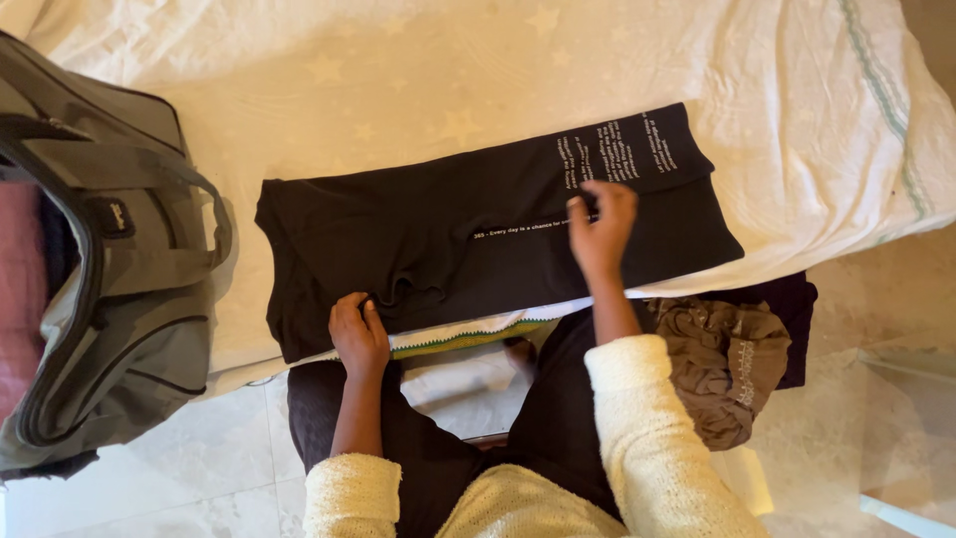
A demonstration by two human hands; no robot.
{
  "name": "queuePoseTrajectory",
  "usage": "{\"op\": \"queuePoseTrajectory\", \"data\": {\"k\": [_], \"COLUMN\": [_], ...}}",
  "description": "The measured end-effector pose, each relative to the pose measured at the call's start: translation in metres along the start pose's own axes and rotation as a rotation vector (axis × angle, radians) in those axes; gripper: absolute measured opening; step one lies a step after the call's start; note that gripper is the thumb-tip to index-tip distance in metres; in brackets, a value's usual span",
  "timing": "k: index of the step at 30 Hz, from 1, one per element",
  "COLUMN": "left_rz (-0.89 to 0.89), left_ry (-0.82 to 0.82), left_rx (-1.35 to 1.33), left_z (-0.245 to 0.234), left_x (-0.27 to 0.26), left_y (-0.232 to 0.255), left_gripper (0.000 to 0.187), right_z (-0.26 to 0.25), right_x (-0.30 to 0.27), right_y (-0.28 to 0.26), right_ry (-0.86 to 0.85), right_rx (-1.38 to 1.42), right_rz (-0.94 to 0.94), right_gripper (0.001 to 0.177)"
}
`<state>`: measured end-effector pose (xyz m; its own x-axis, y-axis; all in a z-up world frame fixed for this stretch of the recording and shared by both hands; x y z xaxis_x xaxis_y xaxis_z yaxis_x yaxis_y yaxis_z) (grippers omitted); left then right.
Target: The person folds a black shirt on a bed by turning in the sides and bottom, then smoothing the fabric by hand.
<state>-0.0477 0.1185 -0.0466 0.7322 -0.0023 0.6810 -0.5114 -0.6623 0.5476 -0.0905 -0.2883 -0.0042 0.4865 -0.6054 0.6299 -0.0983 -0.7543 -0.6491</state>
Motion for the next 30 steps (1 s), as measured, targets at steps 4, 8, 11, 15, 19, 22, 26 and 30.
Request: {"op": "queuePoseTrajectory", "data": {"k": [4, 8, 11, 15, 19, 22, 26, 30], "left_rz": [0.051, 0.086, 0.075, 0.092, 0.096, 0.098, 0.125, 0.107], "left_ry": [0.027, 0.048, 0.036, 0.044, 0.051, 0.052, 0.074, 0.061], "left_rx": [0.005, 0.038, 0.067, 0.077, 0.085, 0.088, 0.08, 0.072], "left_z": [0.002, 0.003, 0.004, 0.005, 0.008, 0.007, 0.005, 0.004], "left_x": [-0.002, -0.001, -0.002, -0.004, -0.006, -0.006, -0.004, -0.002], "left_y": [0.002, 0.005, 0.006, 0.005, 0.002, 0.003, 0.007, 0.008], "left_gripper": [0.013, 0.015, 0.015, 0.016, 0.016, 0.017, 0.019, 0.019], "right_z": [-0.017, -0.02, -0.02, -0.037, -0.042, -0.039, -0.032, 0.002], "right_x": [0.027, 0.038, 0.044, 0.049, 0.042, 0.034, 0.014, -0.019], "right_y": [0.096, 0.159, 0.17, 0.17, 0.167, 0.156, 0.094, 0.031], "right_ry": [0.153, 0.058, -0.024, 0.102, 0.092, 0.033, 0.035, -0.252], "right_rx": [-0.208, -0.214, -0.324, -0.31, -0.387, -0.467, -0.494, -0.374], "right_rz": [0.293, 0.588, 0.385, 0.255, 0.232, 0.223, -0.041, -0.119], "right_gripper": [0.044, 0.052, 0.049, 0.048, 0.057, 0.065, 0.058, 0.056]}}
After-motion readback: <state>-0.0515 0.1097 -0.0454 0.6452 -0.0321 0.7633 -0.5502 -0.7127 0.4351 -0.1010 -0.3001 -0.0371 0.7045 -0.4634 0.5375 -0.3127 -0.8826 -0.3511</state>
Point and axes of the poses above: each hand's wrist, its own x-axis towards the middle knuckle, its own z-axis out of the palm, y = z × x, the point moved 4 cm from there along x, towards the middle knuckle, and after that the axes turned 12 degrees about y, right-handed, at the moved point
